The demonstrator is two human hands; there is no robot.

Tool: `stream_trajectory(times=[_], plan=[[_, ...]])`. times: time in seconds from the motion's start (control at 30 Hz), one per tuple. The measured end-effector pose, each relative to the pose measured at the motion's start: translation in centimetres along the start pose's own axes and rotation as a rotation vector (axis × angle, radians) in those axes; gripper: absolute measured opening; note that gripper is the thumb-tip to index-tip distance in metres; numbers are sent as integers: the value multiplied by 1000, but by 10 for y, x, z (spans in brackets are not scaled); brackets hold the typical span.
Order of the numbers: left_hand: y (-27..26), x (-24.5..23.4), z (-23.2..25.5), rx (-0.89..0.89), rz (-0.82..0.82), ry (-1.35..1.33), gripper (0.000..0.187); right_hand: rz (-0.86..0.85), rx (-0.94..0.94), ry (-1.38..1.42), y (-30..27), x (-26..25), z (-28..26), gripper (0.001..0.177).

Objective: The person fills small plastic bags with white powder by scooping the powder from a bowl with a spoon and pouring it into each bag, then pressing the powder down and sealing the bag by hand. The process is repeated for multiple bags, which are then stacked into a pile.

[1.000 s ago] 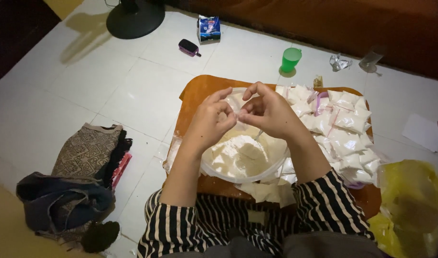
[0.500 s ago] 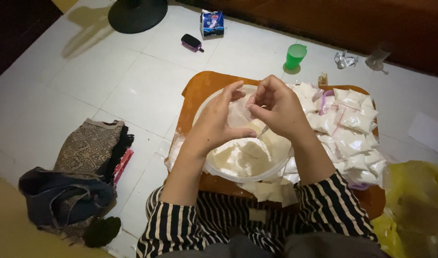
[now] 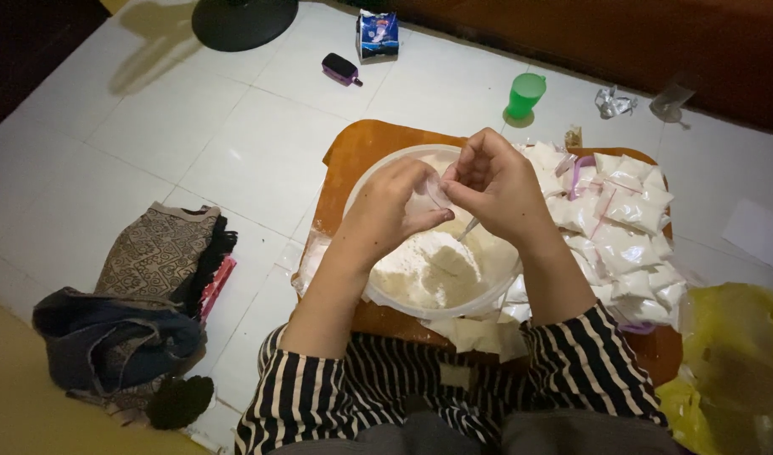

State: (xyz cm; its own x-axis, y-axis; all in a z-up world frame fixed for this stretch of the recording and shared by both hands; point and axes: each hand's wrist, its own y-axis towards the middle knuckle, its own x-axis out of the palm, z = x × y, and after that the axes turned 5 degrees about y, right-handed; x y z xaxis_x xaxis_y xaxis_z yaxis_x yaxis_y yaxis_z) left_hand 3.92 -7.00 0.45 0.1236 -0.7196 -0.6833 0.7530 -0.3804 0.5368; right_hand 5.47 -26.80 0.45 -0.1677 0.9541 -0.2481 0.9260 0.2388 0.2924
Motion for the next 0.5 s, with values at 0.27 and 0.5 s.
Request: stream_trajectory(times=[0.27,0.5], plan=[[-1,-1,3,-52,-2,-41,52,23,-5,0,-1,1,-3,28],[-3,4,-3,-43,-4,-38,53,54,-25,84,-4,1,4,27]])
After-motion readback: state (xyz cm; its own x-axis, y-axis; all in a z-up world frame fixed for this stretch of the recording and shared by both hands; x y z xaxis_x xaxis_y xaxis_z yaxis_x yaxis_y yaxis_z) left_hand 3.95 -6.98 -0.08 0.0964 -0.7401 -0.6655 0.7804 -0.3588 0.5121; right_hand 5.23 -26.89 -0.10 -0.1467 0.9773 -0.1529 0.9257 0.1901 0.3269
